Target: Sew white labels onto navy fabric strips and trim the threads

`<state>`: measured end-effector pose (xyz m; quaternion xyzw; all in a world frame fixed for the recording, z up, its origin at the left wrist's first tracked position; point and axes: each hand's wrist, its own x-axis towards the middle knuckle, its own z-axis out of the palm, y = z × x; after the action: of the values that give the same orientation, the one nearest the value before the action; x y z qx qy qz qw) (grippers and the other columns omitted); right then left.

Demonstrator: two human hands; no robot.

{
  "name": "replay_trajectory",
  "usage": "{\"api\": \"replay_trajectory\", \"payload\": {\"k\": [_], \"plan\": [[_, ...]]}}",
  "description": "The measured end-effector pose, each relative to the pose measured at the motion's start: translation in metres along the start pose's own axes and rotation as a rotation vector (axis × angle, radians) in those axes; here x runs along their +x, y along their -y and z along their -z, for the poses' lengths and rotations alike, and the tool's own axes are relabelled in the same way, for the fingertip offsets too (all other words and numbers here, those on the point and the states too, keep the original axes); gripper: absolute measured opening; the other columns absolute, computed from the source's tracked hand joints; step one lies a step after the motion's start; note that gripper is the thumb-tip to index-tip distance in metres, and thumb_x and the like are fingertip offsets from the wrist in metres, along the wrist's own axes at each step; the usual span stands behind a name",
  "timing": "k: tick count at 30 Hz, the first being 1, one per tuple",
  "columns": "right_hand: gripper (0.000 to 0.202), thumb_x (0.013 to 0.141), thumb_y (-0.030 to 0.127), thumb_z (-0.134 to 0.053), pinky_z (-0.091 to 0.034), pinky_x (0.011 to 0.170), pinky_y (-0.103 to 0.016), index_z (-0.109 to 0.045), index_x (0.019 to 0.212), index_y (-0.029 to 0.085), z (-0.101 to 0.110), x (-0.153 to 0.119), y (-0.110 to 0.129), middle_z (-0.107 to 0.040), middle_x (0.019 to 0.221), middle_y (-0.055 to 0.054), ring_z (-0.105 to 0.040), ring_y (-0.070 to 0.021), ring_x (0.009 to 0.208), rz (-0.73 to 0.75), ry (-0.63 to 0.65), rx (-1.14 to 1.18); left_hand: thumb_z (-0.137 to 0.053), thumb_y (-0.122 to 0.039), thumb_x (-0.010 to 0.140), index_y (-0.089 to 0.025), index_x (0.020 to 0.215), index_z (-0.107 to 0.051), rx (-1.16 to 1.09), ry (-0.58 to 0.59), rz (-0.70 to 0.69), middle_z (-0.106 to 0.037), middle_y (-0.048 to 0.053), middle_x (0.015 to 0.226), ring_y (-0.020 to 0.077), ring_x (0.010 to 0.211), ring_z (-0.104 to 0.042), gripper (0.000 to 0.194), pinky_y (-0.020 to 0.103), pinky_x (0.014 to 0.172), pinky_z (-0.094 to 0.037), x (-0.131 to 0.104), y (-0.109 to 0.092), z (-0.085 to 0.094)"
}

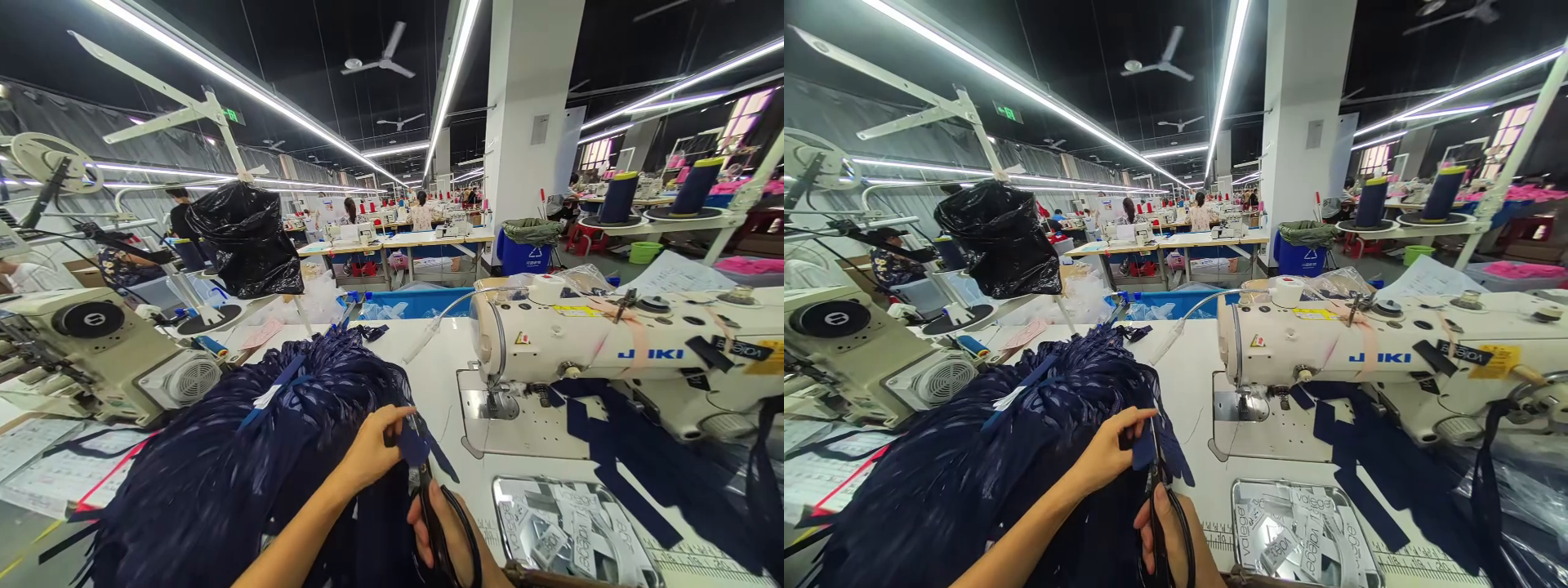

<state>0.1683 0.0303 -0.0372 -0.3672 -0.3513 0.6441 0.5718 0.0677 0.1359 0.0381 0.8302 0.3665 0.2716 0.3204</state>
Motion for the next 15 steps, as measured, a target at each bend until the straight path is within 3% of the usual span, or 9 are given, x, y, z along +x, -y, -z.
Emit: {"api": "replay_trajectory", "payload": {"k": [2, 4, 7, 15], "plan": [[0.066, 0.066, 0.077, -0.039, -0.024, 0.036, -0.019, -0.053, 0.066, 0.012, -0.002, -0.004, 0.001, -0.040, 0.045, 0.005, -0.036, -0.0050, 0.034, 0.002, 0.001, -0.044, -0.053, -0.018, 0.064, -0.016, 0.067, -0.062, 0.042, -0.051, -0.034, -0.046, -0.002, 0.061, 0.0121, 0.062, -0.043, 0.009, 0.025, 0.061, -0.035, 0.003, 0.001, -0.005], [0.065, 0.066, 0.077, -0.040, -0.026, 0.038, -0.019, -0.053, 0.067, 0.013, -0.004, -0.009, 0.000, -0.040, 0.045, 0.005, -0.035, -0.0048, 0.035, 0.005, -0.050, -0.066, -0.052, -0.023, 0.068, -0.015, 0.058, -0.057, -0.025, -0.125, 0.013, -0.045, -0.002, 0.057, 0.0118, 0.058, -0.043, 0.014, 0.024, 0.058, -0.034, 0.006, 0.001, -0.007], [0.065, 0.065, 0.076, -0.042, -0.028, 0.041, -0.019, -0.053, 0.070, 0.013, -0.006, -0.015, -0.002, -0.043, 0.048, 0.005, -0.038, -0.0048, 0.038, -0.019, -0.125, -0.009, -0.054, -0.032, 0.069, -0.014, 0.058, -0.055, -0.173, -0.194, 0.101, -0.045, -0.002, 0.057, 0.0110, 0.055, -0.043, 0.021, 0.024, 0.055, -0.035, 0.008, -0.002, -0.004], [0.068, 0.061, 0.079, -0.043, -0.030, 0.040, -0.019, -0.053, 0.064, 0.011, -0.002, 0.000, -0.004, -0.042, 0.045, 0.005, -0.040, -0.0047, 0.035, -0.084, -0.061, 0.155, -0.057, -0.037, 0.067, -0.015, 0.058, -0.056, -0.234, -0.234, 0.134, -0.044, -0.003, 0.056, 0.0114, 0.055, -0.042, 0.024, 0.024, 0.056, -0.035, 0.004, -0.011, 0.002]]}}
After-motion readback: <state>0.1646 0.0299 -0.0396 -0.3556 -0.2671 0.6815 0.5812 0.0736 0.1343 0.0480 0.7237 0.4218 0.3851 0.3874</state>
